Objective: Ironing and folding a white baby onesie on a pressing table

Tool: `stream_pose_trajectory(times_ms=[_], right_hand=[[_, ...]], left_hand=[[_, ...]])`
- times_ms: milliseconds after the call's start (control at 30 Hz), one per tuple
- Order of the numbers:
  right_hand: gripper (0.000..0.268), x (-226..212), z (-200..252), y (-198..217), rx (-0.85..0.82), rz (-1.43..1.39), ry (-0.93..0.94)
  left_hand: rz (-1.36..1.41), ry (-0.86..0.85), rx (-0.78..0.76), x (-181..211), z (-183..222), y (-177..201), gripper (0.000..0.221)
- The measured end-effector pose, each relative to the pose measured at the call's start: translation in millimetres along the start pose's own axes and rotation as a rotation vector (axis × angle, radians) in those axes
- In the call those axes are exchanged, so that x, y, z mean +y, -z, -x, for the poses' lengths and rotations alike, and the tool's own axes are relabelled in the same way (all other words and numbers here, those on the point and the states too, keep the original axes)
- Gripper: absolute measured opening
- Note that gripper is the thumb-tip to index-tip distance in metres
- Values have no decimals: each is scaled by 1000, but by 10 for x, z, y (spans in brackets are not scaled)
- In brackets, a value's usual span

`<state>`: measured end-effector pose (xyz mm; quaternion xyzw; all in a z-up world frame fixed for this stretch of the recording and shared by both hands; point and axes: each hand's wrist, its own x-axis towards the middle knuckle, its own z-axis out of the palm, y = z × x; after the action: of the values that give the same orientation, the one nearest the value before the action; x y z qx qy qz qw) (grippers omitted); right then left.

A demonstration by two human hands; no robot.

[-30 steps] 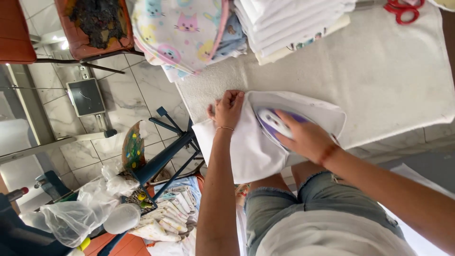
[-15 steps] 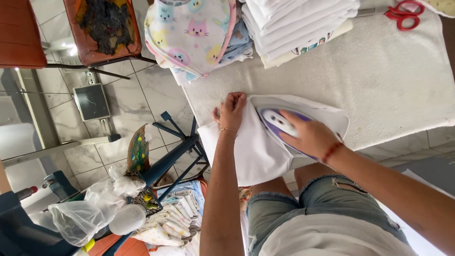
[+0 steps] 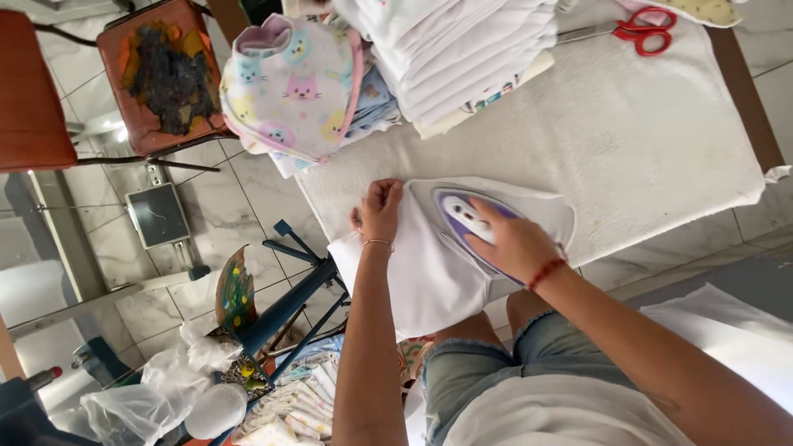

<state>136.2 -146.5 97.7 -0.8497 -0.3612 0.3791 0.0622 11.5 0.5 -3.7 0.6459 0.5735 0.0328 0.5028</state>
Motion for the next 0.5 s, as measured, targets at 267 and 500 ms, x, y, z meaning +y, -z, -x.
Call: stream_pose_trajectory(times_ms=[267, 500], right_hand=[[59, 1033, 257, 89, 154, 6, -351], [60, 1204, 364, 99, 226, -138, -272]], left_hand=[[-82, -5, 17, -124, -31, -135, 23], [-619, -586, 314, 253, 140, -736, 33]])
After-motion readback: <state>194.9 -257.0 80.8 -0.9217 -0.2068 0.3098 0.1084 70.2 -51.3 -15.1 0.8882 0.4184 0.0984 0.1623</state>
